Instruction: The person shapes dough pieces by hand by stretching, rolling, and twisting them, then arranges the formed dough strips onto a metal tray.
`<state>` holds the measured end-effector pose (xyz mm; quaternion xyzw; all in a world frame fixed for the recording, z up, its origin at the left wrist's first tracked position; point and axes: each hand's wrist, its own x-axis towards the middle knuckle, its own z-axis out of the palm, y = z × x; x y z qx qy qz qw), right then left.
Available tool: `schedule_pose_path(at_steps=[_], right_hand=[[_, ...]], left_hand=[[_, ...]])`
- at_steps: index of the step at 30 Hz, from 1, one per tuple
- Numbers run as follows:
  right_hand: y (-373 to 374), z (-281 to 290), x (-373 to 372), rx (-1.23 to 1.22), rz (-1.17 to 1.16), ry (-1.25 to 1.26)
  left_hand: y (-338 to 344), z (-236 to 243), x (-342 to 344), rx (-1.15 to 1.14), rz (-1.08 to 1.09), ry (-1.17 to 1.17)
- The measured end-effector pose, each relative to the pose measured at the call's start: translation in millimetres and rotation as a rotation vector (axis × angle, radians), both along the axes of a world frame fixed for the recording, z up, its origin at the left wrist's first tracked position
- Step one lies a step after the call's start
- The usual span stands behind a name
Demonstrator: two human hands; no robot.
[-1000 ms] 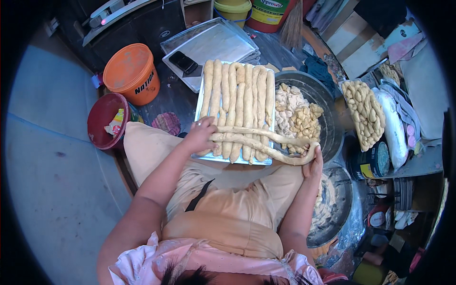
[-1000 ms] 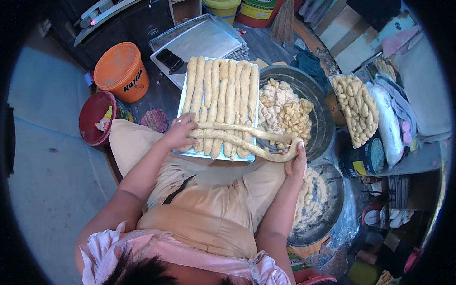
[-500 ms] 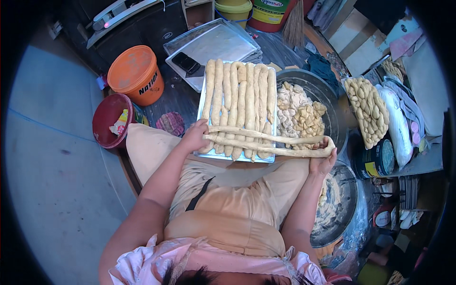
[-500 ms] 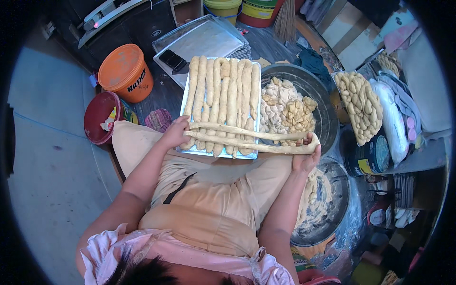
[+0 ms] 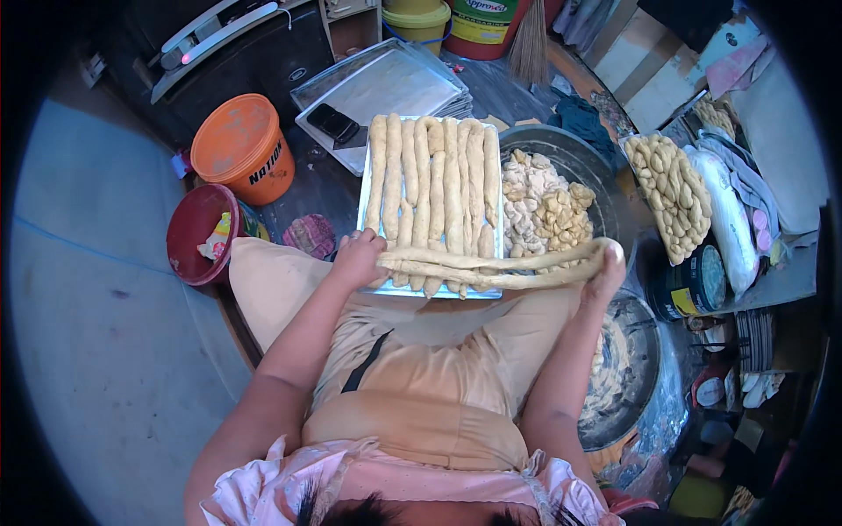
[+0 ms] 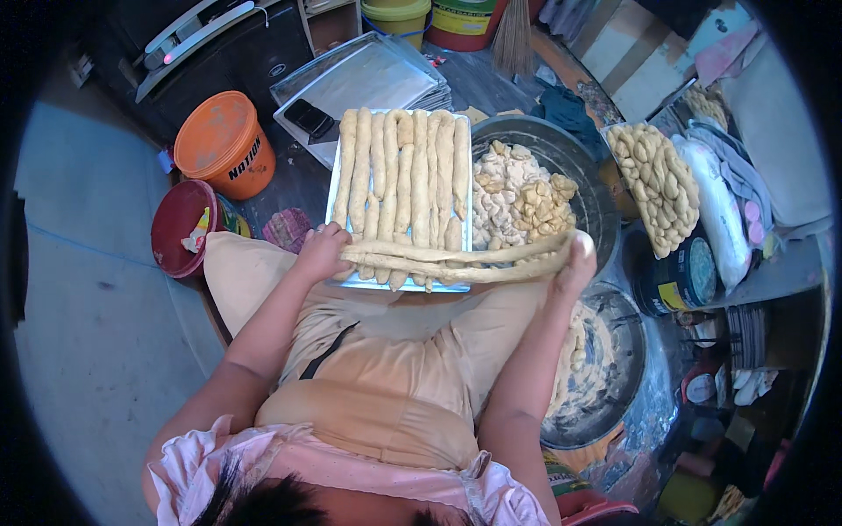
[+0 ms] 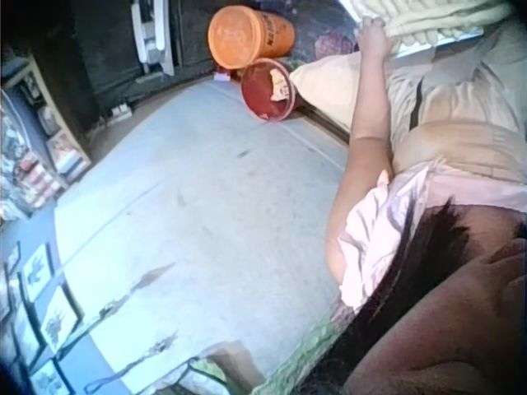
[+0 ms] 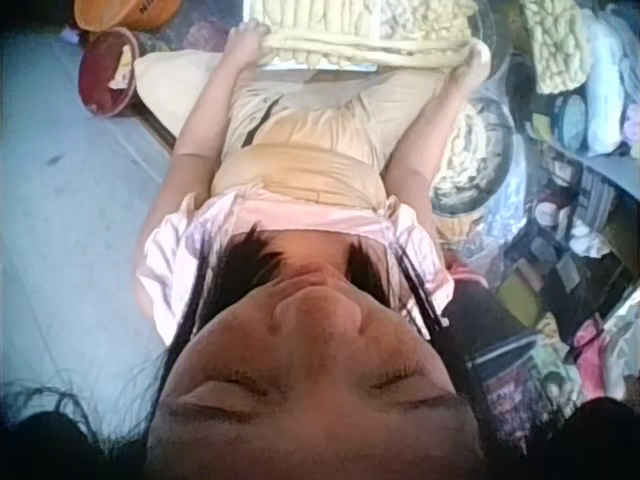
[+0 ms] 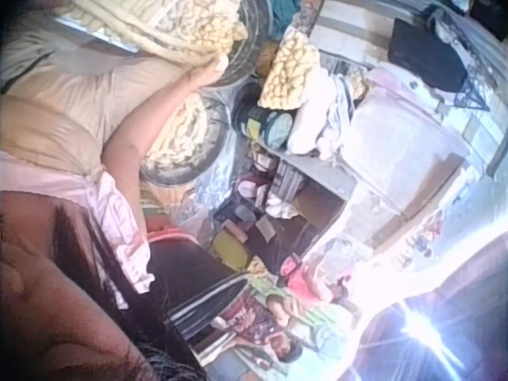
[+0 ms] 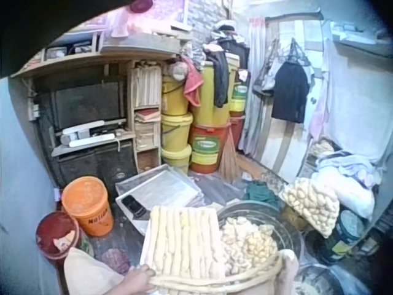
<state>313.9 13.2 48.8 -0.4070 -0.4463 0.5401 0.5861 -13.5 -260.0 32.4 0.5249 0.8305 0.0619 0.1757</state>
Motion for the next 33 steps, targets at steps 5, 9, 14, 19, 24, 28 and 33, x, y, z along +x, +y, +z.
schedule_pose_path(at_steps=[5, 9, 14, 19, 24, 28, 33], right_hand=[[-25.3, 26.8, -75.7, 0.016, 0.276, -0.372], [-61.7, 52.2, -135.8, 0.259, 0.715, -0.753], [-67.7, 35.5, -162.4, 0.557, 1.125, -1.191], [-49.9, -12.2, -129.7, 0.415, 0.927, -1.06], [-63.7, -54.2, -108.2, 0.401, 0.807, -1.117], [-77.6, -52.0, -125.0, 0.428, 0.647, -1.219], [-79.9, -53.6, -142.7, 0.582, 0.632, -1.205]], left_hand=[[15.5, -17.2, 11.5, 0.313, -0.114, -0.176], [51.0, -1.1, 29.6, 0.656, 0.306, -1.325], [75.3, 5.2, 16.5, 0.631, -0.029, -0.762], [76.8, -36.8, -5.5, 0.515, -0.198, -0.423], [89.5, -27.9, -3.3, 0.506, -0.014, -0.557], [97.4, -9.4, 4.8, 0.562, 0.072, -0.624], [106.5, 13.7, 33.2, 0.583, 0.033, -0.749]])
